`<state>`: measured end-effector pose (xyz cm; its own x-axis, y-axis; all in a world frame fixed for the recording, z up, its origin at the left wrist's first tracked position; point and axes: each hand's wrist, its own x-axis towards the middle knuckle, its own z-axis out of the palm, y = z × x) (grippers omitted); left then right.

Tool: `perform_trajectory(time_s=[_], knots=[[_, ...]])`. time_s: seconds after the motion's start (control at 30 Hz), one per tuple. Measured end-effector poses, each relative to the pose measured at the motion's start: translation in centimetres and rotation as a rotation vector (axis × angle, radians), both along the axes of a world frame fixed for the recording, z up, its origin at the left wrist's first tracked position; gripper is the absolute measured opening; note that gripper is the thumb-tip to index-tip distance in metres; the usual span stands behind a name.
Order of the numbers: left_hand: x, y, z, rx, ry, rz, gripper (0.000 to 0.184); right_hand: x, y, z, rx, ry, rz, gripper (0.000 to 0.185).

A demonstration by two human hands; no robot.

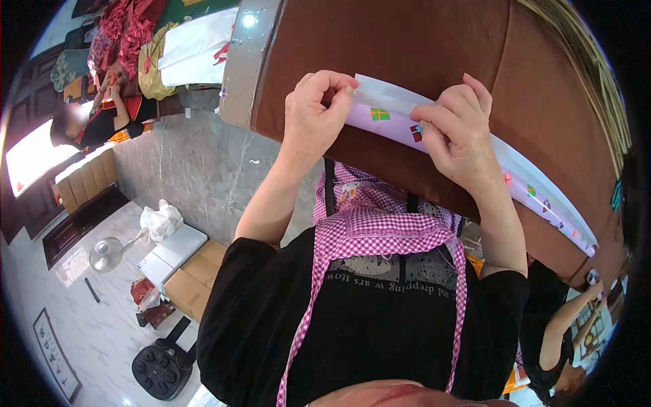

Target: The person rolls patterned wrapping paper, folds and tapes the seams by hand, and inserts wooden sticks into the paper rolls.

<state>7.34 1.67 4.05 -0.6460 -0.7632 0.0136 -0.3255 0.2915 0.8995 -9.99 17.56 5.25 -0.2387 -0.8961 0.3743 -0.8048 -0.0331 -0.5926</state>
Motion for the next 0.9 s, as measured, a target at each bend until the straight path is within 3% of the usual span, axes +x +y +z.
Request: perform_trajectory(time_s=[0.3, 0.9], knots=[[-0.2, 1.1, -0.5, -0.336, -0.04, -0.015, 0.009, 0.1, 0.1, -0.1, -0.008, 0.013, -0.031, 0.026], [-1.8, 0.7, -0.8, -0.334, -0.104, 0.063, 0.006, 0.6, -0.4, -0.1, -0.01, 0.116, -0.125, 0.02]])
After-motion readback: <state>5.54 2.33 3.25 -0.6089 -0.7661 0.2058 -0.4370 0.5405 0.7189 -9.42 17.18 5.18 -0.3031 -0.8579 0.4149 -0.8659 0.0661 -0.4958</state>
